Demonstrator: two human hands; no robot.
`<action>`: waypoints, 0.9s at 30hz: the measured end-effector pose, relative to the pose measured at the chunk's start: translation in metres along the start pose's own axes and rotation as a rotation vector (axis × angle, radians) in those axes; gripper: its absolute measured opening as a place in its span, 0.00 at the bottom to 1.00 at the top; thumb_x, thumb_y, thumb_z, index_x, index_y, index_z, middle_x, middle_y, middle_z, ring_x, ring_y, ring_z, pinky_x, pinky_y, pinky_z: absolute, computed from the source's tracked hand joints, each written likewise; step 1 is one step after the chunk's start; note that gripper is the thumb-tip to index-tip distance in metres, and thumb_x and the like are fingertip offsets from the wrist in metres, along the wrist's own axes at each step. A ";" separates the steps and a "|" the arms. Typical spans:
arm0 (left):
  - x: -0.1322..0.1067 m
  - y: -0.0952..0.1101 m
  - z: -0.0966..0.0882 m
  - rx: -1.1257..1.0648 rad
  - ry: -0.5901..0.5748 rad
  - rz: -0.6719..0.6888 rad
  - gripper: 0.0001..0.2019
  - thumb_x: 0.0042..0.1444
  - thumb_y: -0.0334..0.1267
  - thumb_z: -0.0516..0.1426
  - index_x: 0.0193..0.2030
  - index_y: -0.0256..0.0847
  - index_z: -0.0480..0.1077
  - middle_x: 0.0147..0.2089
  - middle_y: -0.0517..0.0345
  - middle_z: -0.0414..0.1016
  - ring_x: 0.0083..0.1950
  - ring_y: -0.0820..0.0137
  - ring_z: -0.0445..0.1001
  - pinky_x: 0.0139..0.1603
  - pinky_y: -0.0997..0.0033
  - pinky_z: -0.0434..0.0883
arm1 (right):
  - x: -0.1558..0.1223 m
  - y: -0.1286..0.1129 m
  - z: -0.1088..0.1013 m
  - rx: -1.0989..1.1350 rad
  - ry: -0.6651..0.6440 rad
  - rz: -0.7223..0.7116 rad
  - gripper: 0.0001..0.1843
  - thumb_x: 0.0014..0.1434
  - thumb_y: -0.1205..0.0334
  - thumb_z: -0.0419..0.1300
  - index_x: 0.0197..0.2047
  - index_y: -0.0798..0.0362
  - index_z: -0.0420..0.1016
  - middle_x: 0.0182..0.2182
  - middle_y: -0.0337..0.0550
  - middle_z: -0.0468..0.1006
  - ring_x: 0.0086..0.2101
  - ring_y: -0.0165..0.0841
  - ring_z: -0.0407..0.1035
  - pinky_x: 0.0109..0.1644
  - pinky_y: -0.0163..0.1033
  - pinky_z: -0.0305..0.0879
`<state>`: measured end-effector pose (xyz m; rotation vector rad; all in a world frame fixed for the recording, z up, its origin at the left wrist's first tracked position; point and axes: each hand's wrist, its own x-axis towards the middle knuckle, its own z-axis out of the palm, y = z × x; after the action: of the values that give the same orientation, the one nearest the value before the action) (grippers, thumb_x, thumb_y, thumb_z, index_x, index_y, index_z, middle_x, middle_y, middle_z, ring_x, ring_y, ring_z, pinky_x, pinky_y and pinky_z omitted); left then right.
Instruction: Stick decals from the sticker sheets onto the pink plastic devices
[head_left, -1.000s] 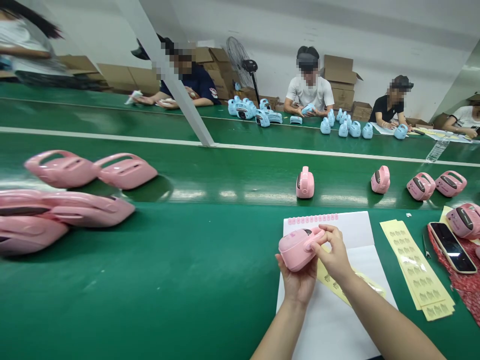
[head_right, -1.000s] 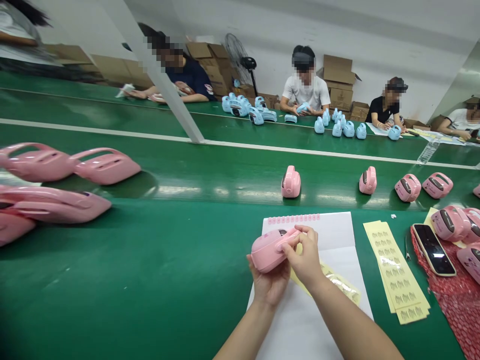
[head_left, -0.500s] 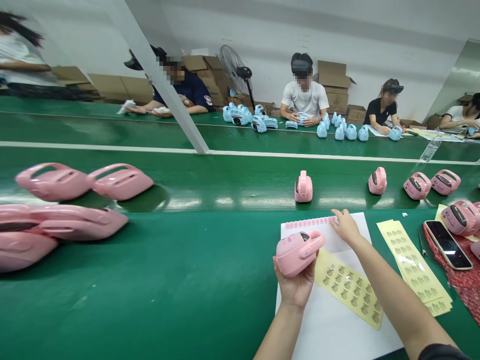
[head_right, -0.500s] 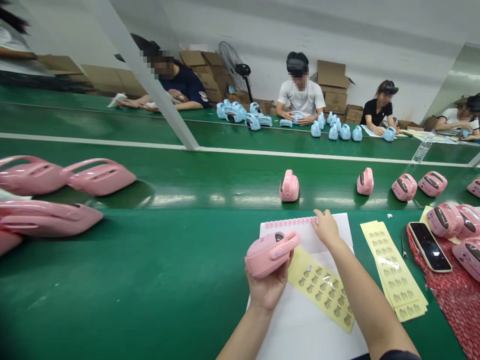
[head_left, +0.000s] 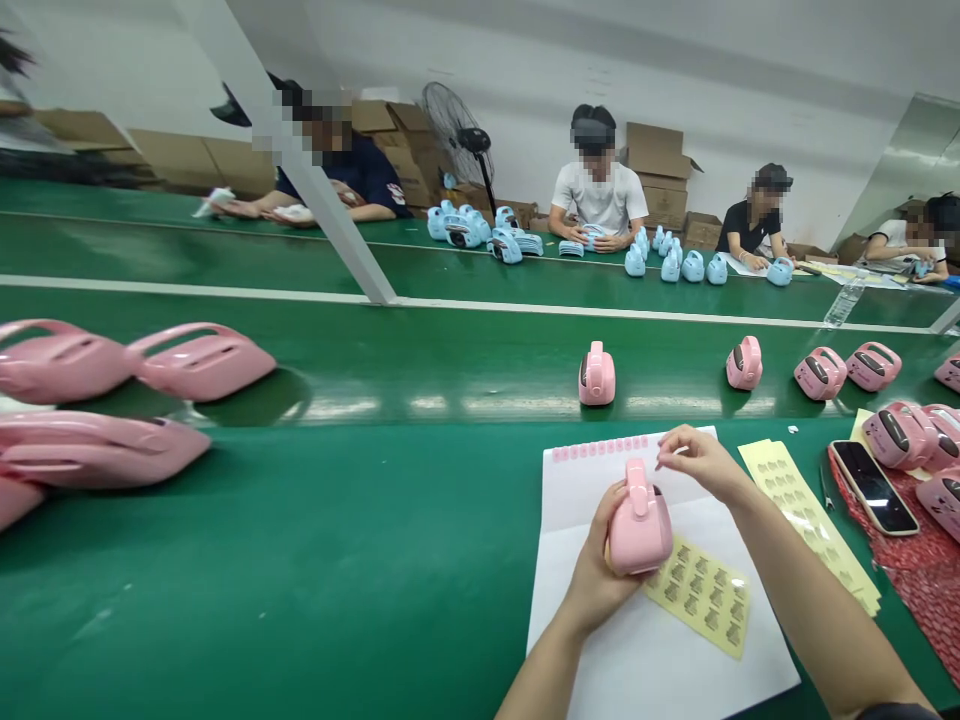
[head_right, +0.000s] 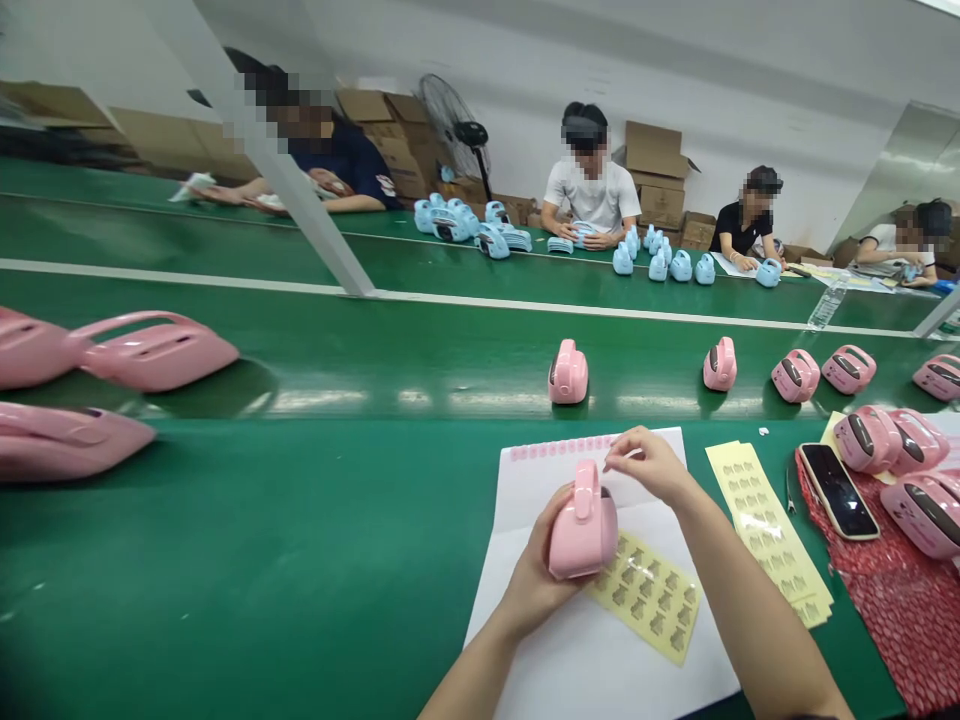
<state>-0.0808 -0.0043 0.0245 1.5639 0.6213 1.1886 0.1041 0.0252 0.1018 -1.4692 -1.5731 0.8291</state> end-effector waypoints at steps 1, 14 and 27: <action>0.000 -0.001 0.000 0.046 -0.055 0.044 0.38 0.39 0.32 0.64 0.58 0.52 0.55 0.63 0.50 0.53 0.63 0.51 0.53 0.59 0.48 0.56 | -0.008 -0.011 -0.004 0.028 -0.100 -0.014 0.04 0.49 0.62 0.61 0.26 0.52 0.72 0.33 0.39 0.69 0.35 0.31 0.66 0.38 0.37 0.64; -0.003 -0.009 0.000 0.085 -0.102 0.111 0.37 0.41 0.29 0.62 0.59 0.54 0.57 0.64 0.49 0.53 0.65 0.50 0.50 0.59 0.44 0.53 | -0.039 -0.044 0.005 -0.112 -0.156 0.018 0.08 0.45 0.74 0.62 0.20 0.52 0.71 0.29 0.37 0.62 0.33 0.30 0.62 0.38 0.39 0.63; -0.003 -0.011 0.000 0.074 -0.098 0.124 0.36 0.43 0.30 0.62 0.59 0.54 0.57 0.64 0.50 0.53 0.64 0.50 0.50 0.60 0.44 0.53 | -0.052 -0.020 0.015 -0.265 0.021 -0.364 0.05 0.50 0.69 0.60 0.28 0.50 0.73 0.31 0.41 0.65 0.35 0.33 0.63 0.37 0.41 0.64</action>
<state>-0.0800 -0.0032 0.0127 1.7337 0.5153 1.1841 0.0814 -0.0271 0.1059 -1.3045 -1.9151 0.4056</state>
